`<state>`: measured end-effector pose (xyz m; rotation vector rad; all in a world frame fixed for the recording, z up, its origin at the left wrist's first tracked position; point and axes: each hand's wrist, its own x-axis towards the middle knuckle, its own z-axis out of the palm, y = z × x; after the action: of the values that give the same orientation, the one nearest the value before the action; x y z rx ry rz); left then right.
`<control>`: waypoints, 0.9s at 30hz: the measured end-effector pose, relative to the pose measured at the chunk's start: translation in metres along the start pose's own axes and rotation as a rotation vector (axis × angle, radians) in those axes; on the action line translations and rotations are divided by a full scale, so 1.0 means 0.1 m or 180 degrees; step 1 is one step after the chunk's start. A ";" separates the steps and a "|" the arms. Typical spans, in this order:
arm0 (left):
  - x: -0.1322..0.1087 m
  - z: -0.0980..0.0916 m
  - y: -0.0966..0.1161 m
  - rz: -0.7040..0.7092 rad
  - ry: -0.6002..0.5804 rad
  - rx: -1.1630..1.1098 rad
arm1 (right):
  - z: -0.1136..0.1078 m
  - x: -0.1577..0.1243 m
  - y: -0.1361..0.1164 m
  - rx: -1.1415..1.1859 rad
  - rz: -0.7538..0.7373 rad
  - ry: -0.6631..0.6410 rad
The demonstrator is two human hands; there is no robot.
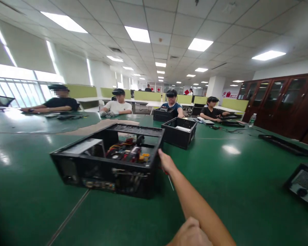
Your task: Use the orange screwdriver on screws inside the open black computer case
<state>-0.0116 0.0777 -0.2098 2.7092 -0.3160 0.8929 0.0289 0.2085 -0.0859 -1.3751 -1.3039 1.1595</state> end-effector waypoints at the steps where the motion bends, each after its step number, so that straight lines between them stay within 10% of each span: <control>1: -0.07 -0.02 -0.05 -0.0028 0.0152 0.0068 | 0.20 0.09 0.03 0.0201 0.0085 -0.0390; 5: -0.24 -0.25 -0.15 -0.0279 0.1054 0.0076 | 0.77 0.15 0.24 0.0758 0.0356 -0.1608; 8: -0.20 -0.45 -0.15 -0.0586 0.1539 -0.0188 | 0.86 0.08 0.39 0.0952 0.0423 -0.1782; 27: 0.02 -0.70 -0.01 -0.0836 0.0814 -0.0300 | 0.63 0.01 0.55 0.1032 0.0319 -0.1897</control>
<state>-0.0477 0.1007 -0.1546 2.4399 0.0487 1.0968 -0.0238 0.2069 -0.1508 -0.8920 -1.3693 1.8520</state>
